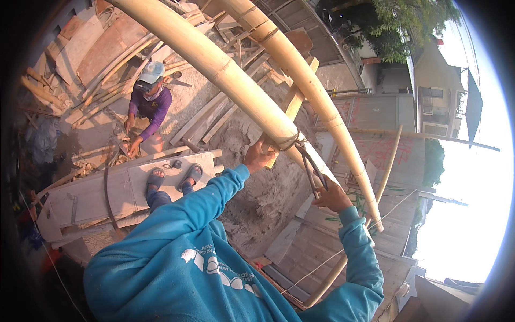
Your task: The person secures bamboo poles to a wooden frame using wire and a hammer. They wrap wire around the joints and hammer it tight, repeating the process at multiple connection points.
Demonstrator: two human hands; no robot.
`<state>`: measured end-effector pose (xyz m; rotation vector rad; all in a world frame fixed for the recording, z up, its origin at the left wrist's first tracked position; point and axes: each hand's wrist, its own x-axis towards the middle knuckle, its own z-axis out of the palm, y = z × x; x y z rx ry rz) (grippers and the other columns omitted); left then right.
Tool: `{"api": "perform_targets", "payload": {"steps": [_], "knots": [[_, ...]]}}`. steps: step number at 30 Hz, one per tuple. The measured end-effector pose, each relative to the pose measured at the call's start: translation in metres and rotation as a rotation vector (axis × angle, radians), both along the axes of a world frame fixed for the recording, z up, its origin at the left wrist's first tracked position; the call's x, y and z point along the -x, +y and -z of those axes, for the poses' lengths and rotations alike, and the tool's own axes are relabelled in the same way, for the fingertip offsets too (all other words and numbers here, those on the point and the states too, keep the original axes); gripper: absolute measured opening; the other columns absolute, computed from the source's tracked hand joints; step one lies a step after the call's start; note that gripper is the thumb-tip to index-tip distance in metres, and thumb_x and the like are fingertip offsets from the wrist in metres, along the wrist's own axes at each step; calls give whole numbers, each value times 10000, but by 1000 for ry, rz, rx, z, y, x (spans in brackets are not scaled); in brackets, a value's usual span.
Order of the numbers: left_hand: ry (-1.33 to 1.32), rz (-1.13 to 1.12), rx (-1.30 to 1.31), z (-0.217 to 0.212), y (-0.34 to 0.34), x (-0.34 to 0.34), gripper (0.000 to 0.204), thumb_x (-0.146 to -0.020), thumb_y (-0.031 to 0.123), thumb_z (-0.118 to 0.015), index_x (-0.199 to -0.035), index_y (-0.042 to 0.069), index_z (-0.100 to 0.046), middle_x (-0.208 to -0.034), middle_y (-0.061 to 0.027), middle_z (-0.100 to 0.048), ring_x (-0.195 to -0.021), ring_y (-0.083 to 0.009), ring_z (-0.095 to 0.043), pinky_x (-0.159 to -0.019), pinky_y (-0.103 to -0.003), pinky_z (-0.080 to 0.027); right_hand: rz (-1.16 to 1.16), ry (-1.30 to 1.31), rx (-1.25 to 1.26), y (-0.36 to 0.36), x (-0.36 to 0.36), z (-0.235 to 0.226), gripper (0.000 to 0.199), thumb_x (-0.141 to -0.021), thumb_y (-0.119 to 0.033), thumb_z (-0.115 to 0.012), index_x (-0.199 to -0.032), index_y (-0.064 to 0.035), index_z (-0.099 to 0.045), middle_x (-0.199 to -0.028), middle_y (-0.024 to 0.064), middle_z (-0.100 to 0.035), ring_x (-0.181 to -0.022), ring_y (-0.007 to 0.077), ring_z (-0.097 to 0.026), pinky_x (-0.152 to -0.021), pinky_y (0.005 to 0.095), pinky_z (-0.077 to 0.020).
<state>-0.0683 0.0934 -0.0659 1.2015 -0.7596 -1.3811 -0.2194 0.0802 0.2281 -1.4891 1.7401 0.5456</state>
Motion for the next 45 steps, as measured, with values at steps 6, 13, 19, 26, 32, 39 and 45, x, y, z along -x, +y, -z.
{"api": "perform_targets", "payload": {"steps": [6,13,19,26,32,39,45], "knots": [[32,-31,9,5,-5,4,935,-767,319,-717,-1538,71,-249,-1324,-216,-599,-1152,-360,-624,-973,-406,-516,-772,631,758,39,-1,2,935,-756,152,-498,-1559,-284,-299,-1462,303,-371,-1308,517,-434,-1081,558,-399],[82,-45,23,-3,-1,4,996,-773,336,-705,-1581,89,-178,-1404,-202,-551,-1226,-367,-582,-1032,-402,-484,-1168,963,914,-4,-52,-13,800,-891,-6,-543,-1566,-329,-263,-1627,221,-132,-1424,515,-297,-1232,544,-144],[58,-81,-5,-1,-2,6,990,-777,336,-721,-1576,75,-198,-1409,-220,-541,-1236,-387,-569,-1039,-421,-472,-1269,1263,671,-15,-97,-12,709,-937,-180,-534,-1580,-276,-250,-1636,227,-121,-1444,532,-244,-1214,604,-21],[41,-95,-38,-7,-3,4,991,-777,330,-720,-1571,55,-195,-1393,-221,-554,-1215,-387,-585,-1041,-418,-476,-1469,1623,324,-9,-182,6,585,-981,-260,-471,-1529,-92,-351,-1491,225,-381,-1355,472,-372,-1138,740,-47],[11,-85,-36,-7,-3,2,990,-770,316,-729,-1564,55,-199,-1378,-226,-562,-1207,-398,-586,-1030,-426,-486,-1675,1661,293,-32,-173,2,422,-960,-216,-500,-1327,-13,-550,-1153,105,-554,-1151,295,-469,-1173,655,-123],[50,-109,-3,-3,-2,7,957,-761,305,-745,-1546,53,-260,-1386,-215,-561,-1221,-380,-581,-1028,-416,-482,-1481,1266,436,-61,-136,-21,255,-945,-191,-550,-1138,-28,-590,-1063,128,-625,-1092,301,-607,-921,532,-483],[72,-130,86,3,-1,5,942,-764,291,-746,-1537,36,-272,-1322,-218,-610,-1175,-369,-621,-991,-407,-512,-1424,811,541,-108,-54,-27,206,-952,-259,-599,-1029,-68,-590,-941,112,-658,-926,297,-680,-792,432,-559]]}}
